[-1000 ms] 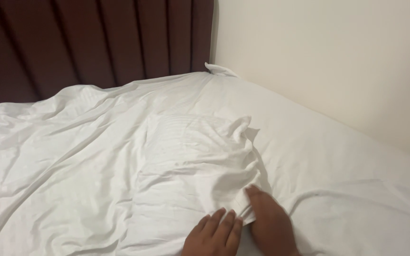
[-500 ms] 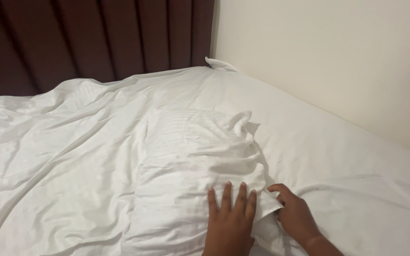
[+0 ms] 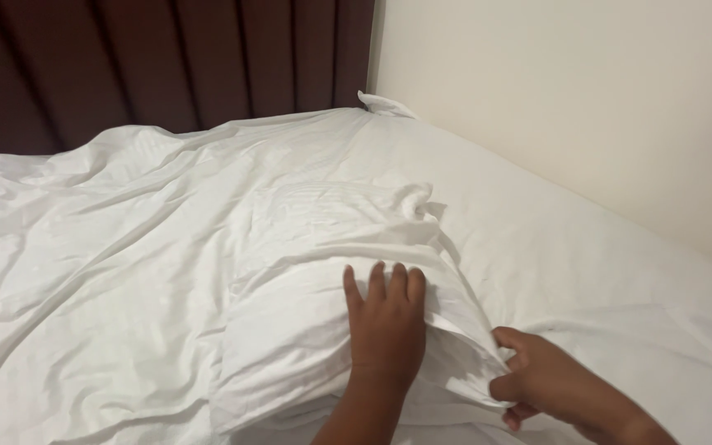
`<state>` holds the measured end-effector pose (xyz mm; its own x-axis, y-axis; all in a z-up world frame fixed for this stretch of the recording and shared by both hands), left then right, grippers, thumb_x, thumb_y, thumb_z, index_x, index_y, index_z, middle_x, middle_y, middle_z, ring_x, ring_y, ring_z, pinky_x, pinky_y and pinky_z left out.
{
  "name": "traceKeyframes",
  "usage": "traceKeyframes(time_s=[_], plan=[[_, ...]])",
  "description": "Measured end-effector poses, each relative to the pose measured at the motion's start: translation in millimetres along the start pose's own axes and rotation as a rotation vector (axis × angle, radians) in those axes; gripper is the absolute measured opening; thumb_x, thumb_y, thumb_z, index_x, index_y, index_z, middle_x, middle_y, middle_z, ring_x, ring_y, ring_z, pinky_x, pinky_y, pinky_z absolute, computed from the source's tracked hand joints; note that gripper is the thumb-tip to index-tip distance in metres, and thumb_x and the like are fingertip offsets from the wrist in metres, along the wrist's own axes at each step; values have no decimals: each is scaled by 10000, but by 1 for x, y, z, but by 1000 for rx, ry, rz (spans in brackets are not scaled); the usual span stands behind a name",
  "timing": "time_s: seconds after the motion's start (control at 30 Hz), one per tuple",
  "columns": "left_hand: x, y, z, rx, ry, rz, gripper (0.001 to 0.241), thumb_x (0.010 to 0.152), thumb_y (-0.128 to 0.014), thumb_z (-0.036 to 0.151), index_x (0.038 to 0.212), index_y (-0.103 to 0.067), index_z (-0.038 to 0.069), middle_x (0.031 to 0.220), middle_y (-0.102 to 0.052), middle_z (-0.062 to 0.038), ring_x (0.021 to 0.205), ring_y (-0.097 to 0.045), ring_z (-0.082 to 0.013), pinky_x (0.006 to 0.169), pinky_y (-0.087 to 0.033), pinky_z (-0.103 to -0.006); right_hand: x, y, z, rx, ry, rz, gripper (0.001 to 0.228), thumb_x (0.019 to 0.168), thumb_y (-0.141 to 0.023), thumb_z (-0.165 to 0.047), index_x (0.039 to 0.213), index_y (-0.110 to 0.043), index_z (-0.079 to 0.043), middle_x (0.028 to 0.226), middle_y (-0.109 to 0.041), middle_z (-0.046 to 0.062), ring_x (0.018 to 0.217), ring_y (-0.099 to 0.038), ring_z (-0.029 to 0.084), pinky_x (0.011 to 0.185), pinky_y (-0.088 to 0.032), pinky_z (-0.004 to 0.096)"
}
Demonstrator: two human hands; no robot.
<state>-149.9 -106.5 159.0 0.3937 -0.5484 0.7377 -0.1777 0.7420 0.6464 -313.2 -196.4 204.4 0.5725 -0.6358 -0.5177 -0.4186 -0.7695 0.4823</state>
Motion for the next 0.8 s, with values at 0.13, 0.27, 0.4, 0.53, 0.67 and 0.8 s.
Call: traceKeyframes(time_s=[0.13,0.27,0.4,0.53,0.67,0.8], plan=[[-28,6,6,-67,-218,80,479,846,-605,114,1321,-577,65,1423,-579,-171,1369,-495,-396,1169,-191,-682,-7,8,-4,-53,8,44,609,751,-702,-22,1345,-577,-76,745,-641,125,640,-611,216,665,-537,339],[-57,15,16,-114,-418,64,586,843,-587,122,1428,-577,101,1527,-548,-137,1426,-484,-339,1204,-205,-633,10,8,6,-55,32,96,496,754,-731,-17,1234,-617,-70,805,-655,78,691,-629,175,660,-565,348],[-101,-18,23,-201,-520,125,343,977,-650,206,1303,-616,105,1347,-631,-95,1232,-616,-280,1034,-446,-531,26,12,14,-12,60,122,327,740,-774,9,1060,-710,-1,787,-722,105,665,-648,177,632,-543,342],[-133,-60,17,-182,-608,-120,192,1052,-651,125,1236,-626,77,1131,-638,-75,900,-622,-200,764,-515,-376,29,11,15,-106,126,177,236,753,-794,-2,983,-746,-24,718,-710,94,626,-638,165,609,-538,320],[-120,-22,8,-252,-599,92,255,1026,-672,224,1267,-669,139,1230,-661,-130,984,-635,-240,813,-544,-393,31,17,18,-173,115,324,292,753,-827,-16,1024,-738,-76,711,-630,95,617,-626,191,607,-543,365],[-110,-6,-16,-80,-544,262,261,1021,-671,331,1266,-682,242,1502,-542,-95,1284,-573,-305,1044,-469,-524,20,15,10,-374,147,600,282,753,-882,-108,959,-689,-93,670,-670,107,637,-652,219,665,-524,379]])
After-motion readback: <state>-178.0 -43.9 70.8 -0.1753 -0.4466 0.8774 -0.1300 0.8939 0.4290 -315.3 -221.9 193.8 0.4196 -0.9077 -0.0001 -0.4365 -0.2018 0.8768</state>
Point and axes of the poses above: each hand's wrist, its own x-axis towards the middle knuckle, its own y-axis out of the back of the hand, z = x × y, the point moved 3 cm from there along x, towards the middle knuckle
